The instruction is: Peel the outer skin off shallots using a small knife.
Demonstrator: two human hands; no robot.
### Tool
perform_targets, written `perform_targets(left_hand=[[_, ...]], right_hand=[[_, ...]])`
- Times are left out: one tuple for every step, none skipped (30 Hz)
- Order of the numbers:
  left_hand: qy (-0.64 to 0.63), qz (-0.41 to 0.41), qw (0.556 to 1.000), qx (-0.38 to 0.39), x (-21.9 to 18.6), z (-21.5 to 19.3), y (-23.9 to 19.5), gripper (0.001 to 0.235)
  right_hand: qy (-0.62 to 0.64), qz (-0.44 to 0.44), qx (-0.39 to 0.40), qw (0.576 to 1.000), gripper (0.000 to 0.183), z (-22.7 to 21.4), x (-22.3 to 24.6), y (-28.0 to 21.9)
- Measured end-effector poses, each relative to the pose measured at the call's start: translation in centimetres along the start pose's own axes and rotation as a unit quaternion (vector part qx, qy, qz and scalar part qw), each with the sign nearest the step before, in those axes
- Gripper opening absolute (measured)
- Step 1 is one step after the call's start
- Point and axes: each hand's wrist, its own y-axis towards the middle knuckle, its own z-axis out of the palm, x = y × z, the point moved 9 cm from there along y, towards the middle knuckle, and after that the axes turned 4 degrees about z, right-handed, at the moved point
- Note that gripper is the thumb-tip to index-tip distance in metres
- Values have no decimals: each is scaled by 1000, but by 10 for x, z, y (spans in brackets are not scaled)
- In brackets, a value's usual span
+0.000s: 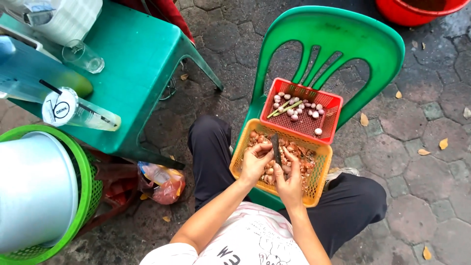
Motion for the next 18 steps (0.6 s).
perform_targets(left_hand=[[5,-9,1000,-6,0,1,-2,21],[10,-17,1000,-13,-1,1,-4,21],[9,-16,1000,-11,1,3,-5,21],[27,-9,1000,-9,1,5,-5,21],[44,-2,999,-7,2,8,-4,21],[44,0,999,-4,1,10,-3,21],[12,-7,1000,1,1,11,-2,22],[-19,-15,1000,5,2,12,-1,23],[-17,-19,1000,5,-3,13,-4,23],[-13,-54,998,26,-3,17,-7,26],[-8,-90,995,47,-2,21,-11,29],[-8,-94,994,46,-2,18,-12,29],[-76,-126,986,75,2,25,-12,32],[-143,-156,972,103,4,32,-14,35],[-144,-159,972,101,1,33,-15,35],[-180,-185,959,118,1,39,-18,38],[-215,-212,944,136,-1,45,-22,41],[-215,-216,943,134,0,47,-23,41]], right_hand=[[2,6,-2,1000,50,0,1,0],[4,13,-3,1000,46,-1,2,1],[3,11,-4,1000,46,-2,5,3],[10,15,-5,1000,42,-3,7,5],[18,19,-7,1000,38,-5,10,7],[17,16,-9,1000,38,-9,13,9],[30,33,-9,999,34,-10,12,10],[42,50,-8,998,31,-12,10,11],[44,54,-11,998,31,-18,10,11],[114,106,-7,988,25,-23,1,10],[184,157,-4,970,21,-26,-8,7],[185,161,-6,969,21,-27,-6,5],[268,147,41,951,22,-21,3,5],[348,130,87,924,24,-15,14,5],[348,133,85,924,24,-16,9,2],[319,121,61,938,21,-21,5,0],[289,109,36,950,19,-27,1,-3],[290,111,33,950,19,-27,-1,-5]])
